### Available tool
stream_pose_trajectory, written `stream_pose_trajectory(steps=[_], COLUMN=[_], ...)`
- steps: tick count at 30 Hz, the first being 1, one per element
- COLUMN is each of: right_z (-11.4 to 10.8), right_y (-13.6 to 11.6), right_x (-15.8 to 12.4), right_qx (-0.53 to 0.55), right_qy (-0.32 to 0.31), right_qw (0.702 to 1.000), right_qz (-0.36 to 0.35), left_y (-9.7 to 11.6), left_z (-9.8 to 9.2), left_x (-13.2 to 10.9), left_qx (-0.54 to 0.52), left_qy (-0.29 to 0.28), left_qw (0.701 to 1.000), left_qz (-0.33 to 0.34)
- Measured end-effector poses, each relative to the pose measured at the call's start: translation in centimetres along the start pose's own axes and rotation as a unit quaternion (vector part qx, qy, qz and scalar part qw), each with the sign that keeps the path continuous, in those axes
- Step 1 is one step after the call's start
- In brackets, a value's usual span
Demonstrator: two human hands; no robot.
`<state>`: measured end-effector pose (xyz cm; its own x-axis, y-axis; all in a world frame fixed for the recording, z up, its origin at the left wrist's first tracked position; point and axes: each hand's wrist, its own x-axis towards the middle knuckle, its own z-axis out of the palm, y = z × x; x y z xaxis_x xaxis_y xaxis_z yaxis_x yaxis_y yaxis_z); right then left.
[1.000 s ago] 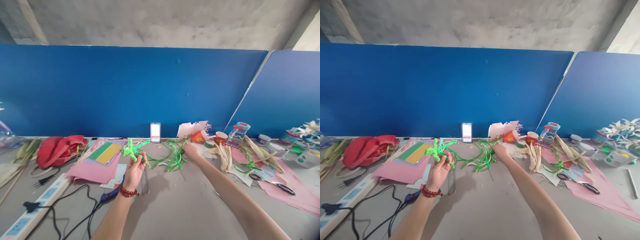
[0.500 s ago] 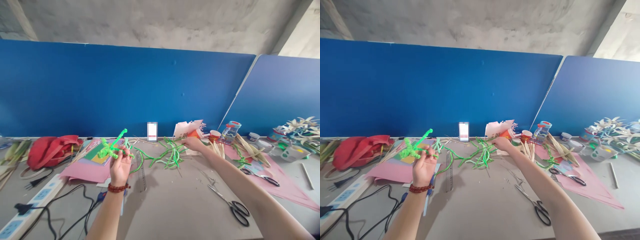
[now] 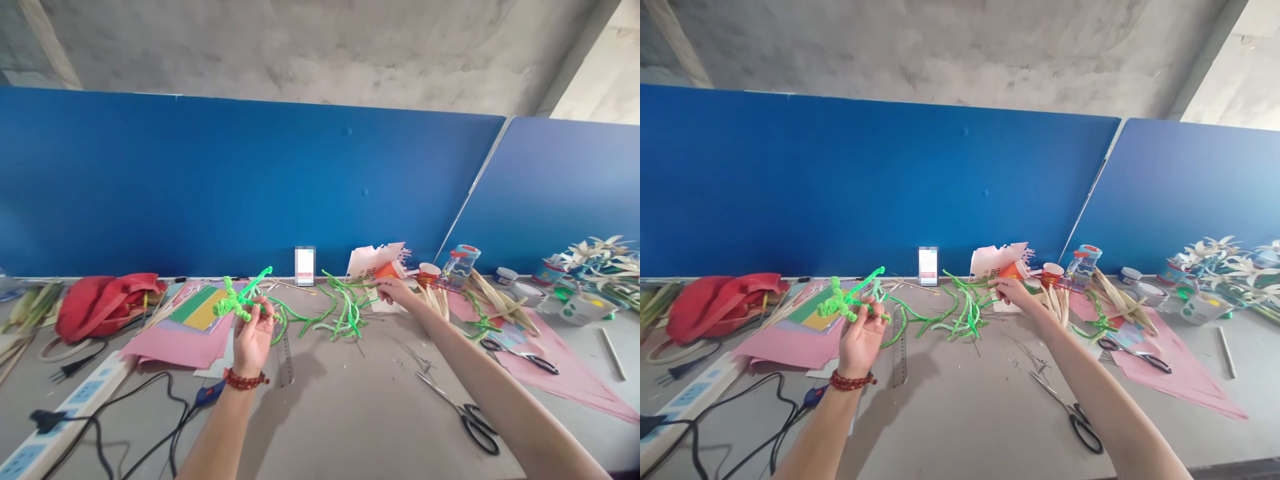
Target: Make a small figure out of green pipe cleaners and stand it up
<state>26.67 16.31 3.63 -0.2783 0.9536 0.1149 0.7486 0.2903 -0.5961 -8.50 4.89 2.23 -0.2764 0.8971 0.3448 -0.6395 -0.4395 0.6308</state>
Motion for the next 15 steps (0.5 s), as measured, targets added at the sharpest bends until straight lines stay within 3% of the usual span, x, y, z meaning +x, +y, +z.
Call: stream_pose_trajectory(steps=[6, 15], right_z=[2.3, 7.3], right_y=[-1.0, -3.0], right_x=[-0.1, 7.2], right_qx=[0.006, -0.132], right_qy=[-0.031, -0.020], right_qw=[0.999, 0.986], right_qz=[-0.027, 0.104], left_y=[-0.5, -2.5], left_z=[0.6, 0.6], left_x=[-0.6, -1.6], left_qx=[0.013, 0.043], left_qy=[-0.011, -0.017], left_qw=[1.000, 0.997], left_qz=[-0.022, -0.069])
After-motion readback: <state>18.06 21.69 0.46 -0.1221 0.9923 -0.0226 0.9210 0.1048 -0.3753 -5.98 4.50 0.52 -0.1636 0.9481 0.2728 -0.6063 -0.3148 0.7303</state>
